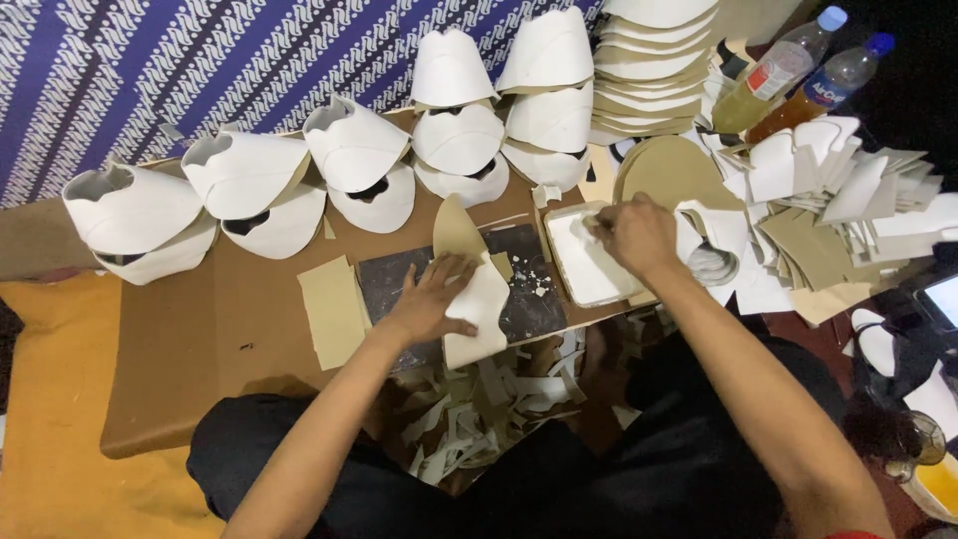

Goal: Applying adhesive and assembling white shoe upper components on a workshop table.

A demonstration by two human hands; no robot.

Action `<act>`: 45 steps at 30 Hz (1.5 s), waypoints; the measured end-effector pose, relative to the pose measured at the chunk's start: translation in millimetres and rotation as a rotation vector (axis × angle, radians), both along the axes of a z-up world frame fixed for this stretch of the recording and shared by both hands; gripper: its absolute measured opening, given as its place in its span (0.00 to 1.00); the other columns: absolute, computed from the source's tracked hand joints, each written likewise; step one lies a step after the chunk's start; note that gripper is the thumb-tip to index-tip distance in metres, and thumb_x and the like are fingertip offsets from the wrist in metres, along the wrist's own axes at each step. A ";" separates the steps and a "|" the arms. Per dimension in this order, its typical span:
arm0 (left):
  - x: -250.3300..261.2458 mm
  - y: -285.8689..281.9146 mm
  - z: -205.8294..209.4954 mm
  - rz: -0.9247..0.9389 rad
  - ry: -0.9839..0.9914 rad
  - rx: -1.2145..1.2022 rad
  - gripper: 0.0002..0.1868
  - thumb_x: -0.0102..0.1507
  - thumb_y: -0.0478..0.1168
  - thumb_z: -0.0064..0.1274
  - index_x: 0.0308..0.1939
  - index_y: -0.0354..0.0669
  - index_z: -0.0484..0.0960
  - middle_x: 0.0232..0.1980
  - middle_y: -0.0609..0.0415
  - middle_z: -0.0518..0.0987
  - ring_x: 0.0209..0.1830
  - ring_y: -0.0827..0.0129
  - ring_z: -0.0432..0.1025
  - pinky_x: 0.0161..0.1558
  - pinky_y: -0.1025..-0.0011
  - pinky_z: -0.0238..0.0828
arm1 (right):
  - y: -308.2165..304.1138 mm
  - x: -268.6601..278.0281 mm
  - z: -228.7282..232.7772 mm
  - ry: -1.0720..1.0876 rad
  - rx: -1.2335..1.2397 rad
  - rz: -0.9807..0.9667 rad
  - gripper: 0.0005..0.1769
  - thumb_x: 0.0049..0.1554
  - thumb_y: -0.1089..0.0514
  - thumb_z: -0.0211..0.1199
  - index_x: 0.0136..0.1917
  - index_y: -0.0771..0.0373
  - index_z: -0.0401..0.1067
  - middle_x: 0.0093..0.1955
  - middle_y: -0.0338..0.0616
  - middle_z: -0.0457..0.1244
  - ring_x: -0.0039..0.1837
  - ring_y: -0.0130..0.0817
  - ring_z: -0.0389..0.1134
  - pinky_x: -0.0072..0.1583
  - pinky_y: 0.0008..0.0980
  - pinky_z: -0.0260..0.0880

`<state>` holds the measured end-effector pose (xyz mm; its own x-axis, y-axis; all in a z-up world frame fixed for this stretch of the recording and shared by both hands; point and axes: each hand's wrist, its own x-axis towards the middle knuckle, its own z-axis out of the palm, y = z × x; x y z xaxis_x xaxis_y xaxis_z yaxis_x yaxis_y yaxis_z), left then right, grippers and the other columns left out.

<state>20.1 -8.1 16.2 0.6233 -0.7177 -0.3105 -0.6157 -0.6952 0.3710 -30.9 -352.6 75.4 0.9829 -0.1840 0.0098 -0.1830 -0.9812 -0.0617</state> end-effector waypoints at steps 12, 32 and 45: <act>-0.9 10.9 -2.6 0.074 -0.091 -0.138 0.68 0.42 0.83 0.57 0.76 0.51 0.56 0.81 0.49 0.53 0.82 0.55 0.41 0.70 0.40 0.34 | 3.9 -101.0 -38.4 -0.152 0.004 -0.053 0.13 0.55 0.45 0.66 0.49 0.52 0.81 0.41 0.42 0.71 0.52 0.43 0.71 0.54 0.40 0.74; -4.6 20.3 -2.5 0.215 0.006 -0.098 0.68 0.42 0.81 0.58 0.78 0.60 0.50 0.85 0.52 0.34 0.83 0.57 0.23 0.72 0.36 0.17 | 204.8 -6.6 -65.8 -0.080 0.732 -0.240 0.19 0.54 0.44 0.64 0.51 0.58 0.81 0.44 0.47 0.73 0.54 0.52 0.74 0.53 0.47 0.75; -3.1 21.5 -14.7 0.210 -0.027 -0.109 0.62 0.46 0.73 0.62 0.77 0.61 0.50 0.85 0.54 0.35 0.84 0.57 0.25 0.72 0.35 0.18 | 229.6 -5.7 -58.8 0.002 0.584 -0.177 0.17 0.55 0.51 0.61 0.51 0.64 0.80 0.46 0.57 0.71 0.55 0.58 0.72 0.55 0.50 0.74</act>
<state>17.0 13.4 1.5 0.7695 -0.5999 -0.2190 -0.4728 -0.7657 0.4361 -36.6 -123.0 16.6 0.9369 -0.3186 -0.1441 -0.3408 -0.7397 -0.5802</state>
